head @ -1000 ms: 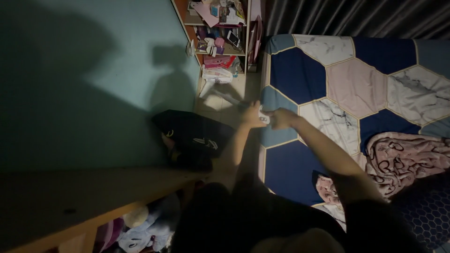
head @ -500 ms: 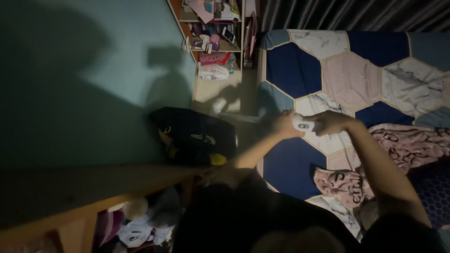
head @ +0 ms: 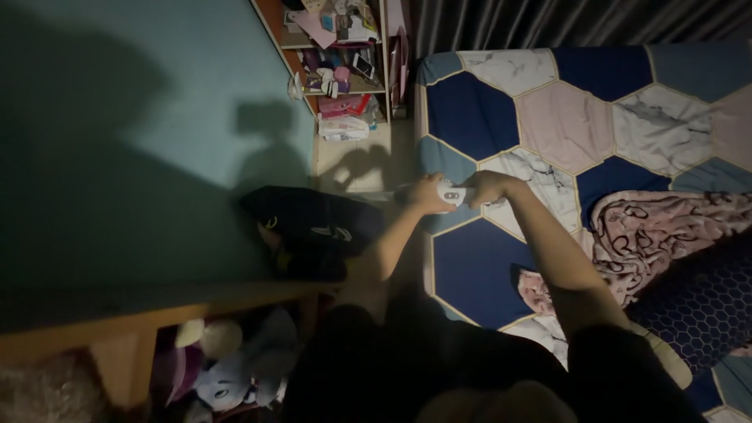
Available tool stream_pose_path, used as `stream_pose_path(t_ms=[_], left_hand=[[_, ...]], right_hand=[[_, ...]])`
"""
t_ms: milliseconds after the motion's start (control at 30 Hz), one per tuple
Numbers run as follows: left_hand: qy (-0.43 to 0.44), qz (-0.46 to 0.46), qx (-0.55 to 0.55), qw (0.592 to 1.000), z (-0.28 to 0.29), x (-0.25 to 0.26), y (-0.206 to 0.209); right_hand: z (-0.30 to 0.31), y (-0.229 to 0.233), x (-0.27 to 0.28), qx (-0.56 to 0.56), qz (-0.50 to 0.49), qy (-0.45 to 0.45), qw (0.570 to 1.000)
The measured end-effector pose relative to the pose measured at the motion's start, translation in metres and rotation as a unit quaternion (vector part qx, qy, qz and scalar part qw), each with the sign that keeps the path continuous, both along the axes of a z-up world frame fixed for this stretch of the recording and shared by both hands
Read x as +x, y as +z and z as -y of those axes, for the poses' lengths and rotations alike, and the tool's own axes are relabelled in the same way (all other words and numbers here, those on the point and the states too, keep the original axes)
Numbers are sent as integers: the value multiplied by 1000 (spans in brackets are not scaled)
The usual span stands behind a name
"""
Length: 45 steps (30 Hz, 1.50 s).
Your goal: The person assembles a handheld vacuum cleaner by connecting the handle, body, and nozzle. They then proceed to vacuum the tiled floor in a hallway and a bedroom, moving around furniture and along the edges of the room.
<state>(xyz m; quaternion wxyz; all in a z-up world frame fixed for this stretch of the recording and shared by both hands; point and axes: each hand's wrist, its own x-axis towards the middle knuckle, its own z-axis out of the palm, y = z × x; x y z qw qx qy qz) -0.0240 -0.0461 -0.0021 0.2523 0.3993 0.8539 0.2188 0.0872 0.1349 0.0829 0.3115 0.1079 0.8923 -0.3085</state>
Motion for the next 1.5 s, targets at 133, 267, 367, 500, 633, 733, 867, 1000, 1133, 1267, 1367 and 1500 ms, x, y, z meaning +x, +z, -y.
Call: stream_pose_path(t_ms=[133,267,367,500,633,733,867,1000,1133,1267,1367,1500], left_hand=[[43,1,43,998,-1,9,12],[116,11,100,988,-31,45,22],[120,6,91,989,-46,62,23],[111,12,120,986,-44,64,6],[55,12,118,991,-16,79,-9],[15,-3,141,990,0,111,5],[-45,2,136,990,11,165,22],[-119,40,239,963,36,228,13],[-104,41,234,966,108,280,-15],[-50,76,158,983,188,326,-28],[-21,74,93,993,248,358,-25],[25,133,78,988,306,381,-22]], right_hand=[[-13,11,-9,15,8,29,999],[-54,16,-4,70,46,73,994],[-74,5,-2,82,30,92,992],[-61,-1,15,-1,32,14,999],[-6,2,48,-8,27,-30,999],[21,14,93,29,0,-44,999],[48,30,173,82,-44,-56,994],[108,41,264,89,-32,-188,978],[199,-13,345,92,-92,-265,955],[297,-73,392,-67,-140,-460,874],[366,-79,414,-134,-214,-464,849],[433,-79,421,-211,-177,-546,791]])
